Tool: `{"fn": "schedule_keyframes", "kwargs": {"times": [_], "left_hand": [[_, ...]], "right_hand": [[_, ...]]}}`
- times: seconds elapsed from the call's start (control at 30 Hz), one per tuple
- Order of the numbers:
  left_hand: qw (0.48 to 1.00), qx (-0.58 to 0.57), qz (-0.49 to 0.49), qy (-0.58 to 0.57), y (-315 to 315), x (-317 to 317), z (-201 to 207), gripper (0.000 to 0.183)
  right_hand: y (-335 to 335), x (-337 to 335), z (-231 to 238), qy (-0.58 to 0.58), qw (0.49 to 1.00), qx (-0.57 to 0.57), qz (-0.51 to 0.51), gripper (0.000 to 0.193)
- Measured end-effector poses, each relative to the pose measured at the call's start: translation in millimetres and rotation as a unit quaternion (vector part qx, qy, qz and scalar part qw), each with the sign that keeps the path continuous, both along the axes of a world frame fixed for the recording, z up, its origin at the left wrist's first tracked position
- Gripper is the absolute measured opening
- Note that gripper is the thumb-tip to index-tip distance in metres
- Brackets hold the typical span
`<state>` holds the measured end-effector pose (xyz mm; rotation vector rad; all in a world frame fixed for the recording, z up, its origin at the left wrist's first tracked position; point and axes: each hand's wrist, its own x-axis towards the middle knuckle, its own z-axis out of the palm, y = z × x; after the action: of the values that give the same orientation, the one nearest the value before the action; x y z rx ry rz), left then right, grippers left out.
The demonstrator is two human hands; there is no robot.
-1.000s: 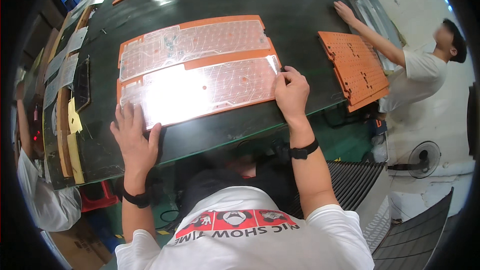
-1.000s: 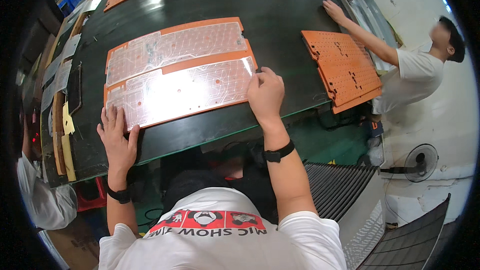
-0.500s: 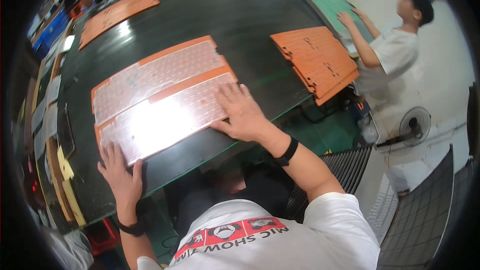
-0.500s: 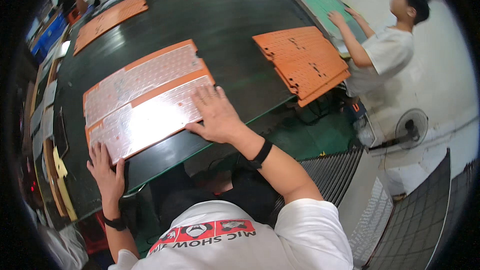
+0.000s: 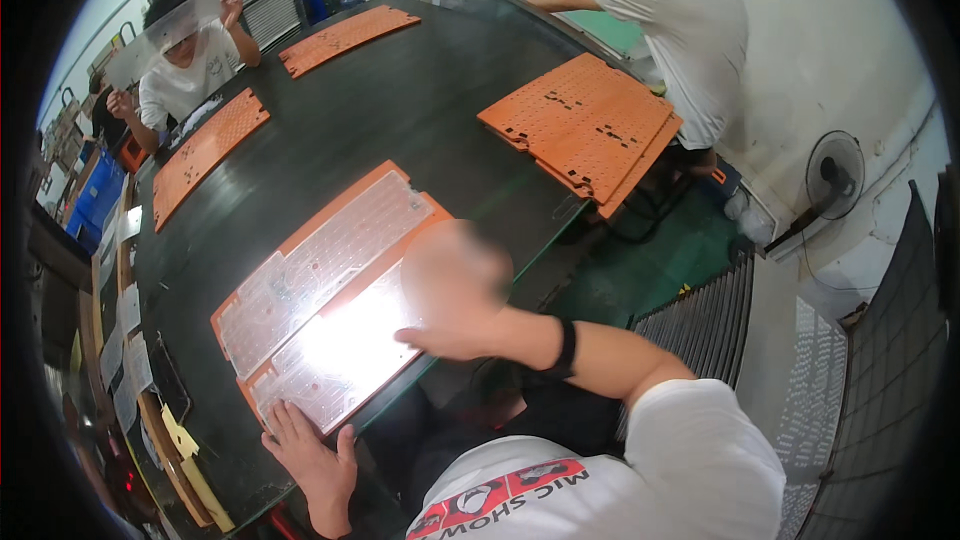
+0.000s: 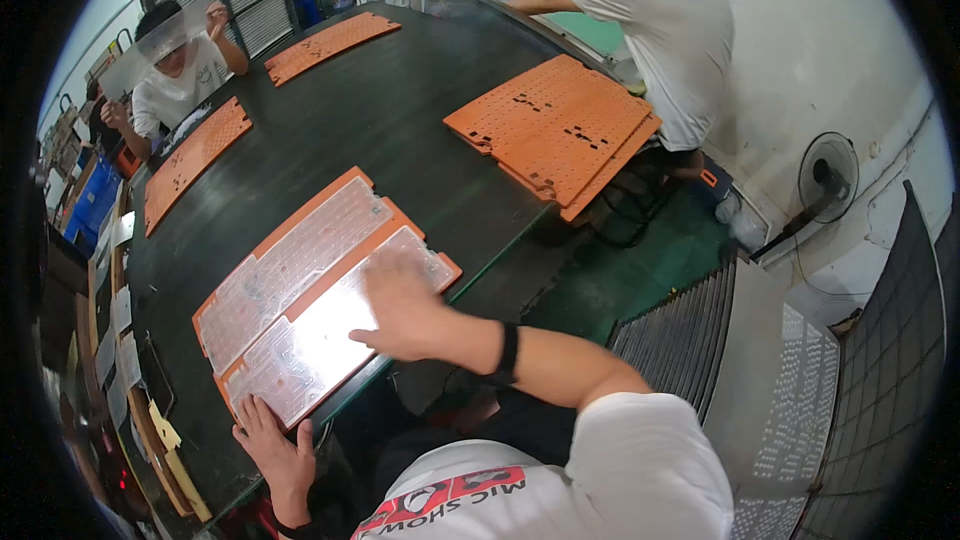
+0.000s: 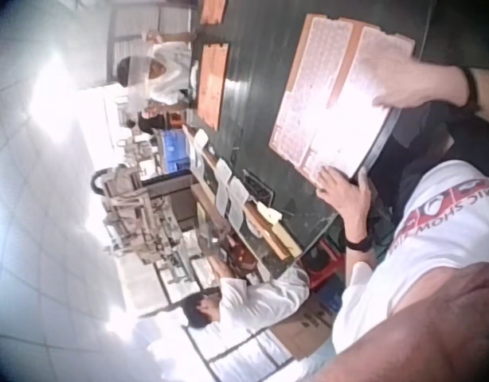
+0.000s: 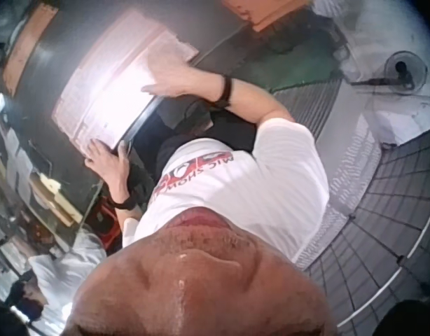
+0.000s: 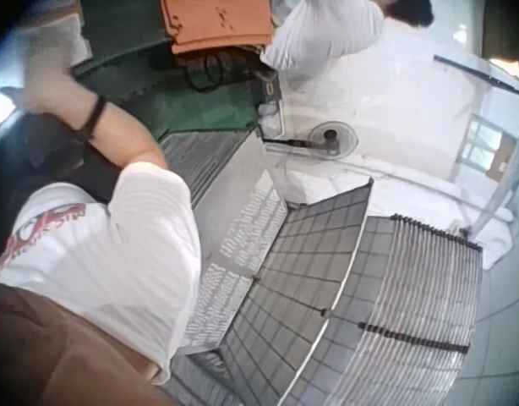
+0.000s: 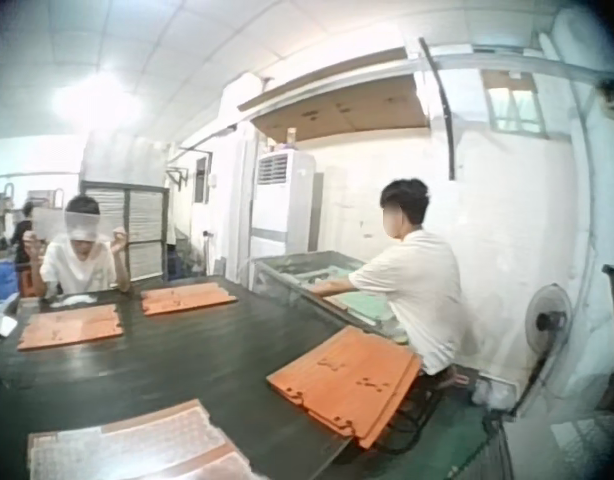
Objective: Assembling keyboard membrane and circuitry components on a production line table.
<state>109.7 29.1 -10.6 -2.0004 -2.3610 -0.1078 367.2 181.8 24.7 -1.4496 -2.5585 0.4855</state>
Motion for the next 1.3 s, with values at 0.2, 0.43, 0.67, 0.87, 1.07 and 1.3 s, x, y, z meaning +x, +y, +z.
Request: {"fn": "schedule_keyframes", "kwargs": {"times": [0.2,0.43,0.67,0.87,1.07,1.3], "left_hand": [[0.995,0.016,-0.098,-0.019,15.4,19.6,-1.8,0.087],[0.981,-0.045,-0.163,-0.091,38.1,60.6,16.0,0.092],[0.948,-0.025,-0.248,-0.198,156.9,155.7,12.9,0.093],[0.960,0.042,-0.245,-0.129,145.9,116.9,3.0,0.095],[0.976,0.023,-0.147,-0.158,101.2,49.3,9.1,0.091],[0.991,-0.064,-0.082,-0.087,74.2,22.4,11.6,0.092]], "right_hand": [[1.2,-53.4,-56.5,0.166,0.959,0.143,0.177,0.068],[32.6,18.2,-39.4,0.014,0.992,0.112,-0.060,0.081],[44.5,25.9,-40.3,-0.108,0.974,0.200,0.009,0.064],[43.8,24.5,-35.8,-0.082,0.983,0.161,-0.040,0.078],[37.8,22.0,-32.1,-0.067,0.989,0.125,-0.049,0.088],[22.6,-19.3,-6.3,-0.125,0.992,-0.030,-0.022,0.081]]}}
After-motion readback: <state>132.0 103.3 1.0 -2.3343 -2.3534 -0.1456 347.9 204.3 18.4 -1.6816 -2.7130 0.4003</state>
